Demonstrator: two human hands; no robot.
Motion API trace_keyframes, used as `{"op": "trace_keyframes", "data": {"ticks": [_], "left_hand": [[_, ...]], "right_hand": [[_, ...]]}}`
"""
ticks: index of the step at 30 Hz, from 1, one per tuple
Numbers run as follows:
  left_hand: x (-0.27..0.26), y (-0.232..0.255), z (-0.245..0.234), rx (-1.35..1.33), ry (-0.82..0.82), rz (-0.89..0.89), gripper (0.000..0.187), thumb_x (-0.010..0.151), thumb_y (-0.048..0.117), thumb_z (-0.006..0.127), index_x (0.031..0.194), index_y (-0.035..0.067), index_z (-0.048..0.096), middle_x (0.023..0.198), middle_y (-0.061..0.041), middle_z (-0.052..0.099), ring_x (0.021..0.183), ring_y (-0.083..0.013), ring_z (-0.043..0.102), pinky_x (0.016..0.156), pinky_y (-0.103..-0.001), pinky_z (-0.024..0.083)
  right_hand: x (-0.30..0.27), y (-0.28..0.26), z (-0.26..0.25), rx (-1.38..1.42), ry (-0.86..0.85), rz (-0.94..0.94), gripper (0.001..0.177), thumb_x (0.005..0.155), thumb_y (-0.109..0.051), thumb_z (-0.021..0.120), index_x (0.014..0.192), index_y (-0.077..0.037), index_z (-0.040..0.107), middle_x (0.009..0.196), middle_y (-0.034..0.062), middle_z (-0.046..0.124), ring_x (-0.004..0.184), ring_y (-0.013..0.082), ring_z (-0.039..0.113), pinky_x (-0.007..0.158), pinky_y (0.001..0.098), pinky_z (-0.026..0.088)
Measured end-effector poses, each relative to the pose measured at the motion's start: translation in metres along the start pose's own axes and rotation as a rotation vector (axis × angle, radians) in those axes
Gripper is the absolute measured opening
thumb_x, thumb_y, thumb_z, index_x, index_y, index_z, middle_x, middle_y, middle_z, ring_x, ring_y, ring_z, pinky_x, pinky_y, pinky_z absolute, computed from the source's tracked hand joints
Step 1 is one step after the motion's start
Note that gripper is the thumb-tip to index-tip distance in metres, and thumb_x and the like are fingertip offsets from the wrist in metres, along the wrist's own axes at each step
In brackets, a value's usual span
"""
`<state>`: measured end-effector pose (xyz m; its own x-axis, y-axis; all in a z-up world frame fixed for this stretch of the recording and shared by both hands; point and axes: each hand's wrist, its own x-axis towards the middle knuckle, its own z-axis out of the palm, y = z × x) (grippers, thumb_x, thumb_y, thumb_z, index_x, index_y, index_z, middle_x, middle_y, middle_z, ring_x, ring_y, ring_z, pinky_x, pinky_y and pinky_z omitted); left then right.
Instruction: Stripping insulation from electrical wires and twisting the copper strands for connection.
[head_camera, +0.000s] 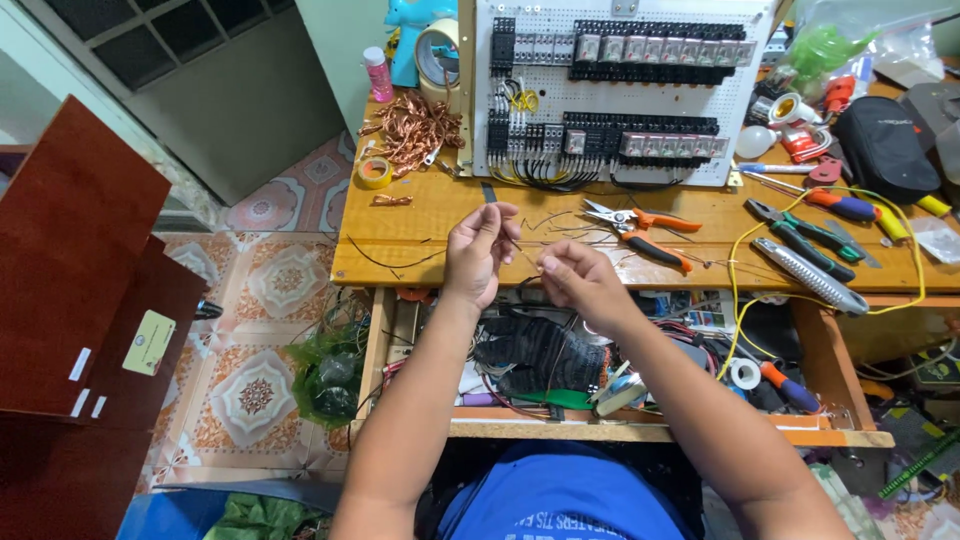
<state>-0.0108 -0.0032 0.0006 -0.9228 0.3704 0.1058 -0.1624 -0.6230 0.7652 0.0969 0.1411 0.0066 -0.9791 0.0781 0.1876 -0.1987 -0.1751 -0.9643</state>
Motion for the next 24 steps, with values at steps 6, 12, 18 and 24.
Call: {"op": "trace_keyframes", "data": {"ticks": [6,12,18,24], "left_hand": [[0.001,-0.005,-0.003,-0.002,-0.023,0.002,0.033,0.103,0.038,0.066,0.108,0.006,0.07,0.074,-0.013,0.072,0.06,-0.0103,0.064,0.047,-0.016,0.05],[-0.006,0.0,0.005,0.014,-0.07,-0.025,0.031,0.104,0.034,0.065,0.105,0.003,0.071,0.064,-0.012,0.065,0.051,-0.0118,0.06,0.043,-0.019,0.05],[-0.006,-0.001,0.007,0.07,-0.073,0.005,0.03,0.103,0.031,0.066,0.105,0.002,0.071,0.063,-0.011,0.064,0.05,-0.0108,0.06,0.042,-0.019,0.051],[-0.008,-0.002,0.008,0.136,-0.112,0.006,0.03,0.102,0.03,0.068,0.104,0.0,0.072,0.06,-0.011,0.061,0.049,-0.0117,0.059,0.043,-0.02,0.05]], "right_hand": [[-0.005,-0.014,0.005,0.025,0.009,0.053,0.009,0.101,-0.01,0.062,0.097,-0.003,0.064,0.073,0.0106,0.066,0.04,0.0086,0.051,0.038,0.0171,0.032],[-0.003,-0.024,0.012,0.083,0.026,0.048,0.012,0.105,-0.011,0.058,0.098,-0.002,0.061,0.077,0.0132,0.064,0.037,0.0089,0.047,0.037,0.0186,0.033],[-0.011,-0.039,0.021,0.006,0.012,0.13,0.016,0.102,-0.014,0.063,0.102,0.002,0.066,0.076,0.0094,0.064,0.045,0.0066,0.051,0.042,0.0175,0.035],[-0.009,-0.016,0.014,0.026,0.022,0.224,0.009,0.091,-0.005,0.072,0.095,0.003,0.073,0.065,0.0058,0.064,0.043,0.0001,0.042,0.039,0.0143,0.027]]}}
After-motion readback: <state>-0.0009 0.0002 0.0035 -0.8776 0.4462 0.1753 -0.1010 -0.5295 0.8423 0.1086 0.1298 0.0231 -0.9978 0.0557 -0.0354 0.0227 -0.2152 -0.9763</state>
